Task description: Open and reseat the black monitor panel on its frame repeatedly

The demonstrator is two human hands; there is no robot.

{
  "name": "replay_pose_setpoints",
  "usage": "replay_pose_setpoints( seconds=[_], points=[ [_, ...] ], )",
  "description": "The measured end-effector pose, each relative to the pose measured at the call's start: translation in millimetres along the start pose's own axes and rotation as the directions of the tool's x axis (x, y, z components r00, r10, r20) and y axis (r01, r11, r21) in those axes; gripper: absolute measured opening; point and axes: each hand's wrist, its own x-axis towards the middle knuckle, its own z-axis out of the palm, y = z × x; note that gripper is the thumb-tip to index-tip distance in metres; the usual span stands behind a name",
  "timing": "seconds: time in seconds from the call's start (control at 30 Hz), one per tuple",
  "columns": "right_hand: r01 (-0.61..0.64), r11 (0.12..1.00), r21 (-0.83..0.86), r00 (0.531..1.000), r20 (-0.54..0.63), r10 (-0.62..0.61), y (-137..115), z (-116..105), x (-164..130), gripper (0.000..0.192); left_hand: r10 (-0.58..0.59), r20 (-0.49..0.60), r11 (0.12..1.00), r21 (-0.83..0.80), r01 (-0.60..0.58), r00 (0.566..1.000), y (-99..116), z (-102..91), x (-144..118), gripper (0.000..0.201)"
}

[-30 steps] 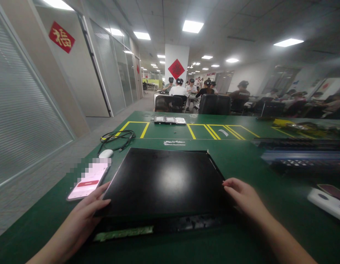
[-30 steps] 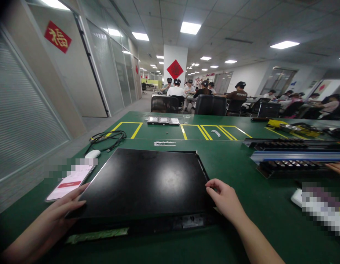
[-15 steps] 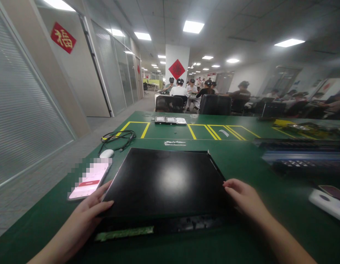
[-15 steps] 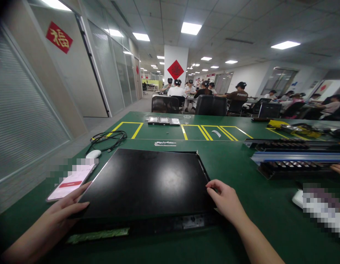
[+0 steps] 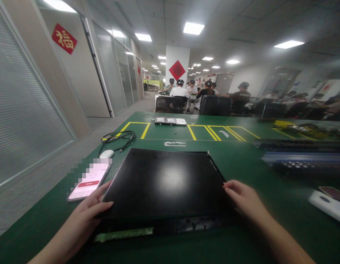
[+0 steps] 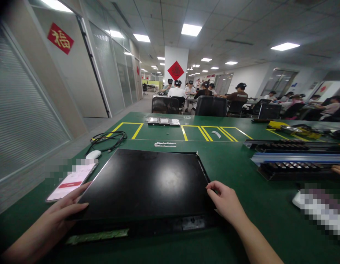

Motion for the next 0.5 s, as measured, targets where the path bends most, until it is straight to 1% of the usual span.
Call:
replay_pose_setpoints(
  seconds=[0.07,0.23,0.4,0.5],
  points=[
    [0.001,1.000,-0.004,1.000,0.006,-0.001,-0.5,0.0,-0.2,0.023,0.005,-0.014,1.000,0.012,-0.005,1.000,0.3,0.9,-0.7,0.066],
    [0.025,0.999,-0.027,1.000,-0.012,-0.025,0.1,0.5,0.1,0.023,0.019,-0.016,0.999,0.027,-0.018,1.000,1.8,3.9,-2.7,0.072],
    [0.026,0.997,-0.076,1.000,0.002,-0.026,-4.1,-0.4,-1.5,0.024,0.042,-0.029,0.997,0.059,-0.040,0.999,1.1,4.1,-2.5,0.061],
    [0.043,0.995,-0.090,0.999,-0.011,-0.044,-4.6,-1.1,-2.7,0.023,0.046,-0.027,0.998,0.054,-0.044,0.999,0.3,3.4,-1.8,0.061]
  ],
)
